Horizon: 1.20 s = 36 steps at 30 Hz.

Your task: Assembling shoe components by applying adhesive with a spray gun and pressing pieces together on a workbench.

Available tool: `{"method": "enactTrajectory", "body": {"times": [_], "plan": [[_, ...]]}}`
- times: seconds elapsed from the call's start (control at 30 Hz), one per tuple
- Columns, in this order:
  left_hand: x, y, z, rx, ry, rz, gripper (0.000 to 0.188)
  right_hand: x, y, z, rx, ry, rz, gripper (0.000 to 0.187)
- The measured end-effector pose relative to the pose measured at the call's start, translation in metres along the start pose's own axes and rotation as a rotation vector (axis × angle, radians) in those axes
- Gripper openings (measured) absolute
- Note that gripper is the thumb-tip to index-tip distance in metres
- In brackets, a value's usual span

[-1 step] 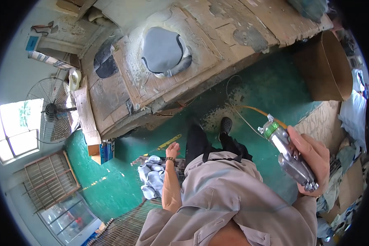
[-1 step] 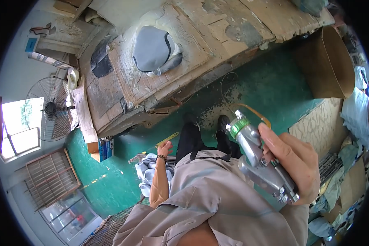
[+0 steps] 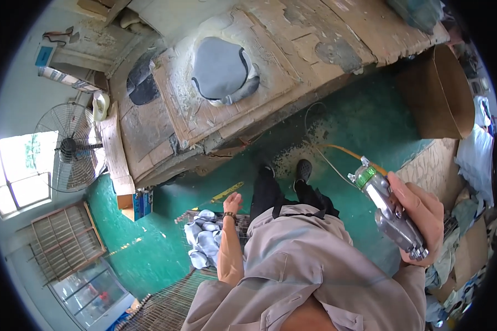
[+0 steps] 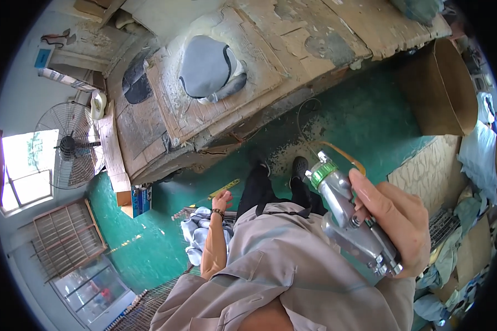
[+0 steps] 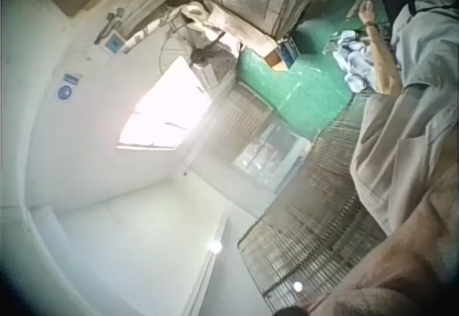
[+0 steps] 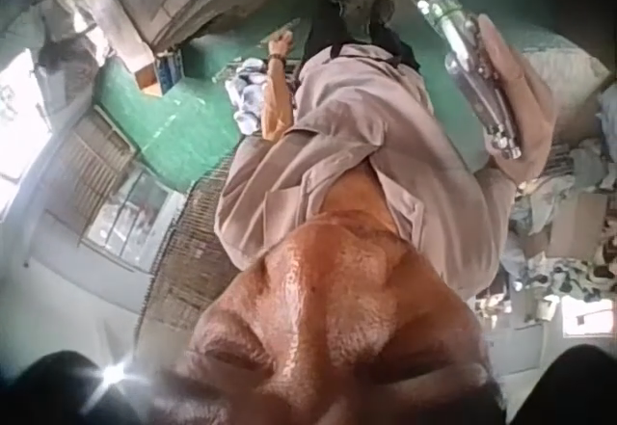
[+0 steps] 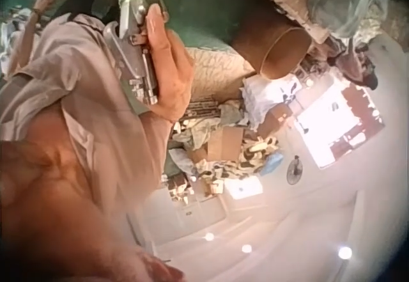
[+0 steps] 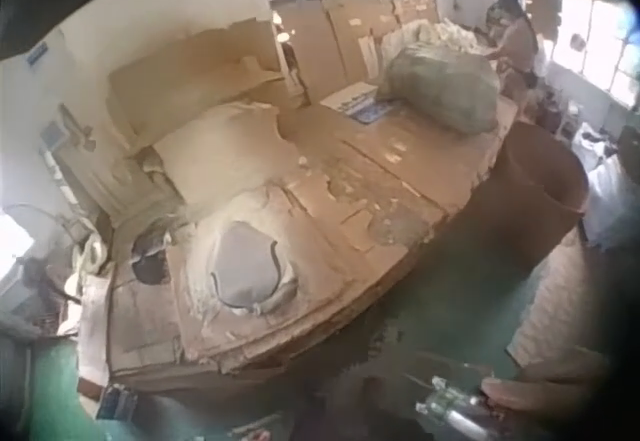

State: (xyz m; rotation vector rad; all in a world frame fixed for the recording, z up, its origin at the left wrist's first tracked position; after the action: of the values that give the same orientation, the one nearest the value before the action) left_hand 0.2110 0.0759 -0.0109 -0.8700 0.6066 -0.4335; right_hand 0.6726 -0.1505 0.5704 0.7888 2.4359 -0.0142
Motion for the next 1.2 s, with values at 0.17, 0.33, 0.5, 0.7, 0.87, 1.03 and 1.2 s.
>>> {"method": "enactTrajectory", "body": {"times": [0.17,0.33,0.5,0.7,0.87,1.03,1.2], "plan": [[-0.005,0.037,0.001,-0.05,0.081,0.0,0.05,0.013,0.023,-0.012,0.056,-0.037,-0.014,0.064],[0.044,0.056,0.115,0.148,-0.191,-0.085,0.042,0.025,0.039,-0.018,0.149,-0.079,-0.096,0.067],[0.072,0.062,0.254,0.265,-0.563,-0.204,0.041,0.06,0.065,-0.034,0.196,-0.098,-0.153,0.066],[0.08,0.097,0.351,0.185,-0.81,-0.227,0.044,0.097,0.084,-0.042,0.183,-0.09,-0.183,0.066],[0.094,0.103,0.343,0.218,-0.719,0.077,0.032,0.111,0.096,-0.047,0.191,-0.145,-0.19,0.064],[0.079,0.115,0.335,0.356,-0.217,0.495,0.031,0.119,0.103,-0.05,0.171,-0.102,-0.251,0.062],[0.074,0.092,0.35,0.404,0.14,0.686,0.037,0.11,0.099,-0.044,0.169,-0.073,-0.228,0.061]]}}
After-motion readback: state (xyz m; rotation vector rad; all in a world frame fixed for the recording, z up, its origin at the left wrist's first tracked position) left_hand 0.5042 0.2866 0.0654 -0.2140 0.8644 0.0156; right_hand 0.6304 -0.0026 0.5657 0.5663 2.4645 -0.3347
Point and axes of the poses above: each hand's wrist, its own y-axis towards the middle knuckle, its own x-axis out of the palm, z = x × y, the point moved 6 cm from there along y, towards the middle knuckle, and after that the axes turned 7 degrees about y, right-handed, at the moved point
